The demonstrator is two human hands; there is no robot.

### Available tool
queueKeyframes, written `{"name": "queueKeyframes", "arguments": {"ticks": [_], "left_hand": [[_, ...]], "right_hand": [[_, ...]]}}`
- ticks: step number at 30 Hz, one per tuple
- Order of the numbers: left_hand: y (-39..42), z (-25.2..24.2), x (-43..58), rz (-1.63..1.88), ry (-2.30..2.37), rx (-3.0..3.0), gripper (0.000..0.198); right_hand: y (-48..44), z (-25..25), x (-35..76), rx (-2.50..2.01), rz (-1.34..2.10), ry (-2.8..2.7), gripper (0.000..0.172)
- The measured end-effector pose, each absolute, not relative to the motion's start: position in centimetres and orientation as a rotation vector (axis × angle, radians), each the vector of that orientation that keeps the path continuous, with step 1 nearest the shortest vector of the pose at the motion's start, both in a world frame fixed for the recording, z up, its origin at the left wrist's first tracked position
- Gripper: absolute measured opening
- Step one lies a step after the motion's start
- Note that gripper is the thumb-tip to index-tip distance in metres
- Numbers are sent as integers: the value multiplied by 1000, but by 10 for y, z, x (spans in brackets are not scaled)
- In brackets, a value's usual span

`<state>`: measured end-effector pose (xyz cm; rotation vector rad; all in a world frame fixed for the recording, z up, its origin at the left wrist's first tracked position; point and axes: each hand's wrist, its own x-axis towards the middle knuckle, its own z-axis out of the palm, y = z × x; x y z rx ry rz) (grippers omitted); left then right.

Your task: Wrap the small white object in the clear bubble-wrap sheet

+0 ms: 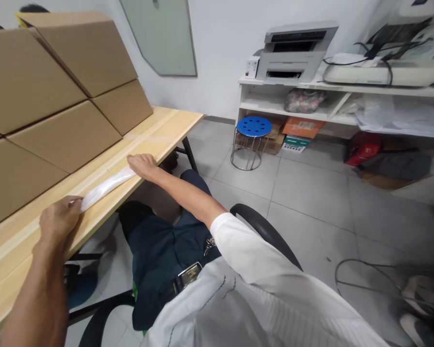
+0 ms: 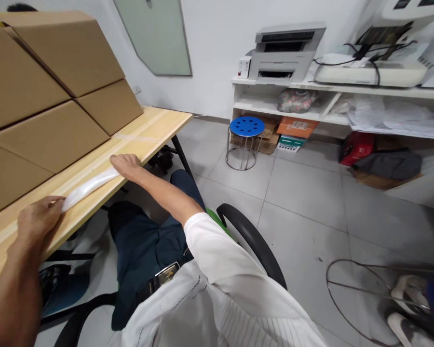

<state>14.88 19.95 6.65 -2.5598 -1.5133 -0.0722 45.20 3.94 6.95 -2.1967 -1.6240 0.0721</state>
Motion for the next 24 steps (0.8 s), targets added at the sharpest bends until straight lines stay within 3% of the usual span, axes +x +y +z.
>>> {"name": "queueKeyframes", "arguments": {"ticks": [7,14,19,24], "left_hand": [[144,79,156,-311,-1576,-2740,45],[137,74,142,-461,-1645,-2651,44],[128,75,149,-625,-1456,-2681,60],[123,63,201,-687,-949,-2927,82]], "right_hand": [[24,73,440,-2280,133,-1523,58],[38,49,444,-2354,-35,-1460,49],[32,50,442,-2379,-65,-1439,49],[26,53,439,-2409,-52,-1443,48]]}}
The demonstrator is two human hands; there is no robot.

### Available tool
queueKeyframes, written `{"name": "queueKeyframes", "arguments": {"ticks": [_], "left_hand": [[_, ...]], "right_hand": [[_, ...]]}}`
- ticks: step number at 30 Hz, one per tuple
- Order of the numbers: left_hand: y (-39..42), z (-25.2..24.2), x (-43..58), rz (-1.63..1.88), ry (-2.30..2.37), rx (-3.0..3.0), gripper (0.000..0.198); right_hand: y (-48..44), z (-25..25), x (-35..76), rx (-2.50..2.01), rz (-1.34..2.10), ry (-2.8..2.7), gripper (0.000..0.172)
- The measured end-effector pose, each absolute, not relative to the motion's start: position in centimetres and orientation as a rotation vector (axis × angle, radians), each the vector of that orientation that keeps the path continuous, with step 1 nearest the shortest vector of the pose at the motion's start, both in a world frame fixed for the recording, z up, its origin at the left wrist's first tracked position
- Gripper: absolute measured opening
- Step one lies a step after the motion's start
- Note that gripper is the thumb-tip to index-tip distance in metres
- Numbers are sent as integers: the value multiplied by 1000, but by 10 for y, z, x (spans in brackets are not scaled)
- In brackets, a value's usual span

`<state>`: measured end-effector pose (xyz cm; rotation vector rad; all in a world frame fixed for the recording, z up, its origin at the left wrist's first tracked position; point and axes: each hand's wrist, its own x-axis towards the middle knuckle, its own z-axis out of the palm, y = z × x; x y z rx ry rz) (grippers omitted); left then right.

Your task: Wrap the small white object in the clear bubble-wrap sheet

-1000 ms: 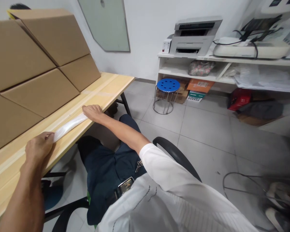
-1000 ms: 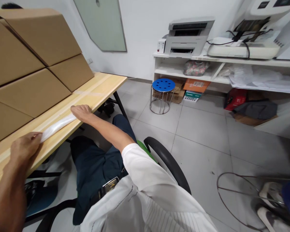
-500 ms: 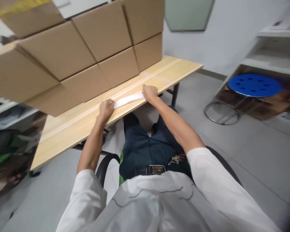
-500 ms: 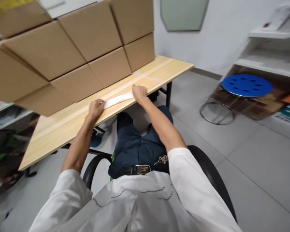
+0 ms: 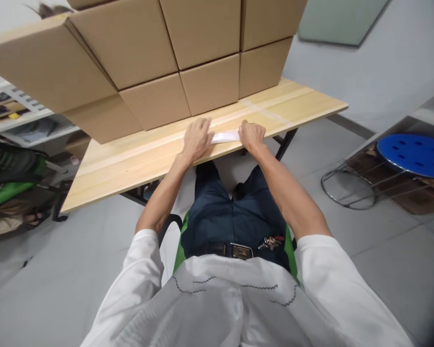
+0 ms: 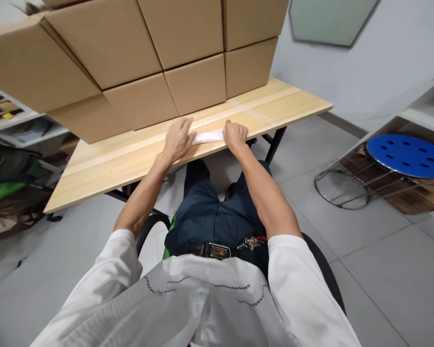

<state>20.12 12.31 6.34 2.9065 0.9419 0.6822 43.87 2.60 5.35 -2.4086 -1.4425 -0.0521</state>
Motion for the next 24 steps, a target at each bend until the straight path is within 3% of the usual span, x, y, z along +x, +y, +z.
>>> {"name": "queueKeyframes", "arguments": {"ticks": [9,24], "left_hand": [[115,18,245,435,887,2873,76],[95,41,240,287,1060,2946,67]], "right_hand": [[22,64,439,-2410,-21,-1452,46],[37,62,482,-2375,110,-1187,45]]}}
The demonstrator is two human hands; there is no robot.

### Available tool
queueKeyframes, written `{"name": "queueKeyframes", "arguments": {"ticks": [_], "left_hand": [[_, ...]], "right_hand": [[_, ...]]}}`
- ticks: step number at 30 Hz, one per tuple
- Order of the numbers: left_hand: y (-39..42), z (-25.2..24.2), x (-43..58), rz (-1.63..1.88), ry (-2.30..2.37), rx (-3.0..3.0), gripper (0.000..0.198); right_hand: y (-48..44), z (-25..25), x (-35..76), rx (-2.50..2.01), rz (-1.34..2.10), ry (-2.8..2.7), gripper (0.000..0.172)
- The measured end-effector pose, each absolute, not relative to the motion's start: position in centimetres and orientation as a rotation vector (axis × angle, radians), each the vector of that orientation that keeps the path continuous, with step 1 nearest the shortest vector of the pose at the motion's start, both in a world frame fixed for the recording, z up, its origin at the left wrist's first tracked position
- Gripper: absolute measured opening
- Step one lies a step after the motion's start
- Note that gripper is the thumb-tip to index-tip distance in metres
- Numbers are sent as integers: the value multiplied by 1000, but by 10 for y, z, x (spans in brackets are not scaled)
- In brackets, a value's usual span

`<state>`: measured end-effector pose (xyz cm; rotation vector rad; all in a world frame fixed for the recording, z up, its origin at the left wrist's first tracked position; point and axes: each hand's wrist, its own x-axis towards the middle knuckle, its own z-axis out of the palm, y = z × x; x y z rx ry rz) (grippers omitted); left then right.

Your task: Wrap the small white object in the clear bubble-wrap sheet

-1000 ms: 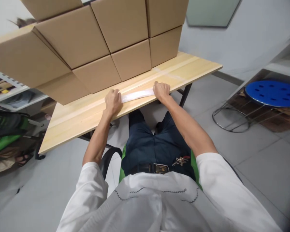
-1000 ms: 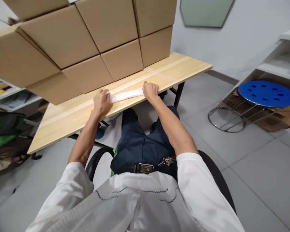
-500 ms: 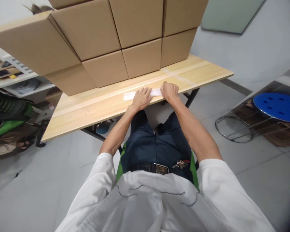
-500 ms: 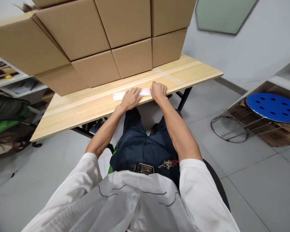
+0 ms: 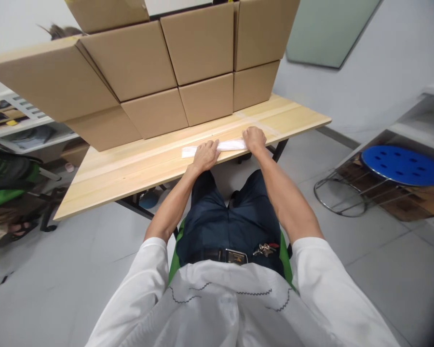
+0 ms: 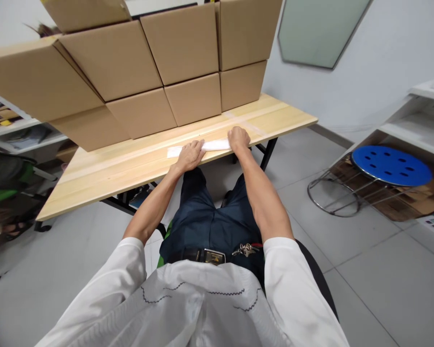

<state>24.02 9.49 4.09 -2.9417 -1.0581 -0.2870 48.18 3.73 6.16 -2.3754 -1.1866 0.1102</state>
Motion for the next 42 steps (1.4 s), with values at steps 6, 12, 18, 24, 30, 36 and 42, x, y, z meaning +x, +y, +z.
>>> {"name": "queueKeyframes", "arguments": {"ticks": [6,12,18,24,30,36,42], "left_hand": [[80,51,242,-241,-1139,-2882,64],[79,49,242,-251,-1152,-2863,62],[84,44,243,-255,-1159,-2851,61],[86,39,241,-320,-1143,-2862,62],[91,42,218,-296,-1197,-2902,65],[103,40,190,-223,-1198,-2912,58],[98,40,178,-242,-1212,-2903,63]], "right_hand": [[21,38,499,-2043,-48,-1012,42],[7,19,454,-1607,-184,-1547,61],[15,7,421,-1691,-6,-1960,73],[10,3,460,-1838,-39,-1964,84],[2,8,476,-1891,-47,-1926,75],[-2,5,490,-1947,-44,-1889,77],[-7,0,509,-2011,-46,-1855,79]]}}
